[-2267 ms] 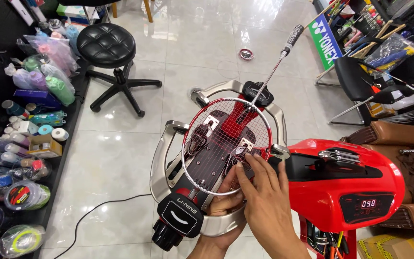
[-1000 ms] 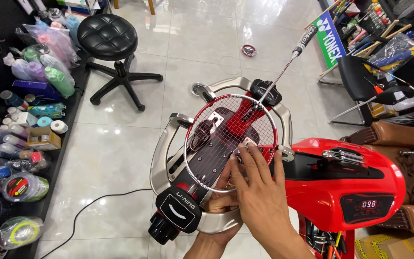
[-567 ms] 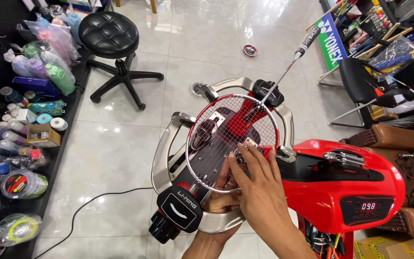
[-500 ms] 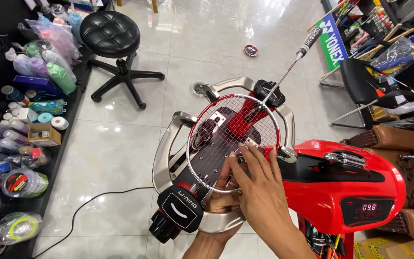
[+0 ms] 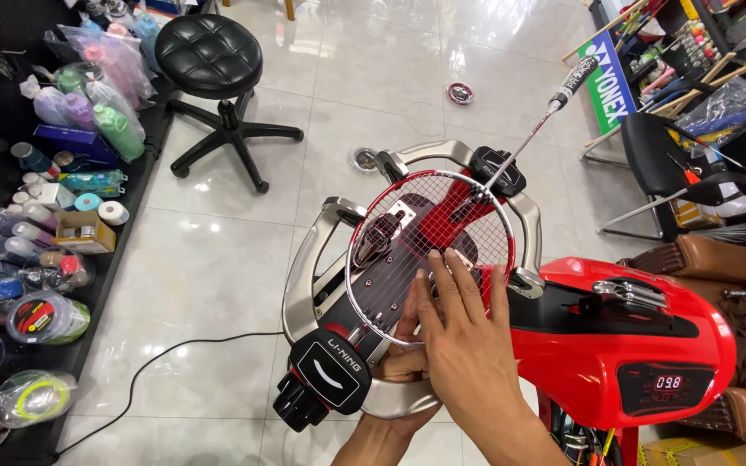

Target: Stringing a badminton racket using an electronic stringing machine.

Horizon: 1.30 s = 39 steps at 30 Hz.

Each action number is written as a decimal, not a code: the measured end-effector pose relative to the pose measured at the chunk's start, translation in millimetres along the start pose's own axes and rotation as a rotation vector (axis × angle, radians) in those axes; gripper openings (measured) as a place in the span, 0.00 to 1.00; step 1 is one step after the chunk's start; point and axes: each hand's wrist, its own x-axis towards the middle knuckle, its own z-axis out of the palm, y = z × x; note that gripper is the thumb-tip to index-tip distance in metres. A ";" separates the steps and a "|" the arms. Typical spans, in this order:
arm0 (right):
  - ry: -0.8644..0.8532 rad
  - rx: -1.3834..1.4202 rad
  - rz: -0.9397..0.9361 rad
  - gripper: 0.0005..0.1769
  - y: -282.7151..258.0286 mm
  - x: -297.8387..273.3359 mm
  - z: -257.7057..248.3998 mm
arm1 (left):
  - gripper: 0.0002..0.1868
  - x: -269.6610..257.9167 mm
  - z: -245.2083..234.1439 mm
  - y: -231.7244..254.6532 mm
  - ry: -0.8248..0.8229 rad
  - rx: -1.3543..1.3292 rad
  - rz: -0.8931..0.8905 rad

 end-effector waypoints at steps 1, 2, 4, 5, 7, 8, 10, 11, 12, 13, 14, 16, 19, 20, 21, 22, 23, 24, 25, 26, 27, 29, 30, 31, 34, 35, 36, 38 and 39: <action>0.000 -0.001 -0.003 0.36 2.1 -0.3 1.8 | 0.46 0.4 -5.9 -2.9 0.000 -0.002 0.002; 0.008 0.022 -0.003 0.36 4.2 -0.5 3.6 | 0.49 1.0 -11.8 -5.7 -0.110 -0.181 -0.034; 0.015 0.045 -0.004 0.36 7.2 -0.4 6.7 | 0.53 1.6 -14.9 -5.9 -0.220 -0.361 -0.069; 0.017 0.076 0.008 0.36 8.9 -0.4 8.2 | 0.54 2.3 -11.9 -4.0 -0.197 -0.329 -0.074; 0.019 0.107 0.019 0.37 11.8 -0.4 11.5 | 0.56 3.6 -7.9 -2.1 -0.174 -0.297 -0.080; 0.018 0.134 0.033 0.37 12.5 -0.3 13.2 | 0.56 3.9 -6.9 -1.7 -0.159 -0.275 -0.073; 0.018 0.159 0.047 0.38 13.1 -0.8 16.3 | 0.57 6.2 -12.2 -5.8 -0.147 -0.254 -0.067; 0.022 0.166 0.054 0.37 13.2 -0.5 17.4 | 0.57 8.8 -18.0 -9.6 -0.183 -0.271 -0.045; 0.027 0.174 0.060 0.37 13.2 -0.1 18.1 | 0.58 11.3 -23.5 -13.2 -0.219 -0.287 -0.024; 0.031 0.172 0.056 0.37 13.6 0.6 18.2 | 0.58 10.1 -9.7 -5.2 -0.224 -0.286 -0.019; 0.038 0.171 0.053 0.36 13.9 1.4 18.2 | 0.58 8.5 4.3 3.0 -0.123 -0.286 -0.057; 0.049 0.167 0.045 0.36 14.2 2.4 18.7 | 0.59 9.0 3.9 3.1 -0.028 -0.284 -0.090; 0.061 0.174 0.035 0.35 15.7 3.9 19.4 | 0.59 14.8 -11.3 -6.9 -0.380 -0.366 0.048; 0.046 0.168 0.041 0.36 15.7 4.4 18.8 | 0.60 13.9 1.6 -0.8 -0.286 -0.322 0.018; 0.030 0.162 0.046 0.36 15.5 4.7 18.6 | 0.60 12.3 14.0 5.1 -0.191 -0.277 -0.009; 0.035 0.159 0.039 0.36 15.7 5.4 17.6 | 0.60 13.3 12.7 4.1 -0.197 -0.277 -0.002; 0.022 0.148 0.037 0.38 15.6 5.4 16.7 | 0.60 13.3 11.2 2.8 -0.195 -0.246 0.007; 0.009 0.137 0.034 0.39 15.5 5.4 16.1 | 0.61 13.6 9.4 1.5 -0.193 -0.215 0.015; 0.009 0.135 0.030 0.39 15.6 6.4 15.3 | 0.61 15.3 8.6 0.4 -0.194 -0.217 0.019; 0.002 0.133 0.016 0.39 15.9 7.3 14.8 | 0.61 17.2 7.6 -1.0 -0.198 -0.253 0.023; -0.008 0.132 0.003 0.39 16.5 6.8 14.5 | 0.61 18.4 6.5 -3.5 -0.200 -0.290 0.023; -0.024 0.133 0.001 0.39 18.4 7.4 14.6 | 0.61 20.9 6.8 -4.5 -0.214 -0.327 0.026; -0.038 0.135 -0.001 0.39 19.5 8.0 14.5 | 0.62 22.5 7.2 -4.8 -0.229 -0.361 0.028; -0.040 0.133 0.000 0.39 19.9 8.7 14.4 | 0.62 24.1 5.7 -4.2 -0.230 -0.363 0.027; -0.074 0.143 0.020 0.43 20.7 10.6 14.2 | 0.61 27.2 2.1 -2.5 -0.234 -0.243 0.014; -0.083 0.149 0.023 0.45 21.0 10.8 14.3 | 0.62 26.7 1.5 -2.4 -0.255 -0.253 0.023; -0.093 0.154 0.025 0.46 21.3 10.9 14.3 | 0.62 26.4 0.9 -2.3 -0.276 -0.262 0.031; -0.096 0.158 0.024 0.47 21.8 12.0 13.7 | 0.63 26.1 -0.5 -2.7 -0.306 -0.278 0.045; -0.098 0.162 0.022 0.48 21.9 11.9 13.5 | 0.63 25.4 -1.3 -3.3 -0.336 -0.293 0.059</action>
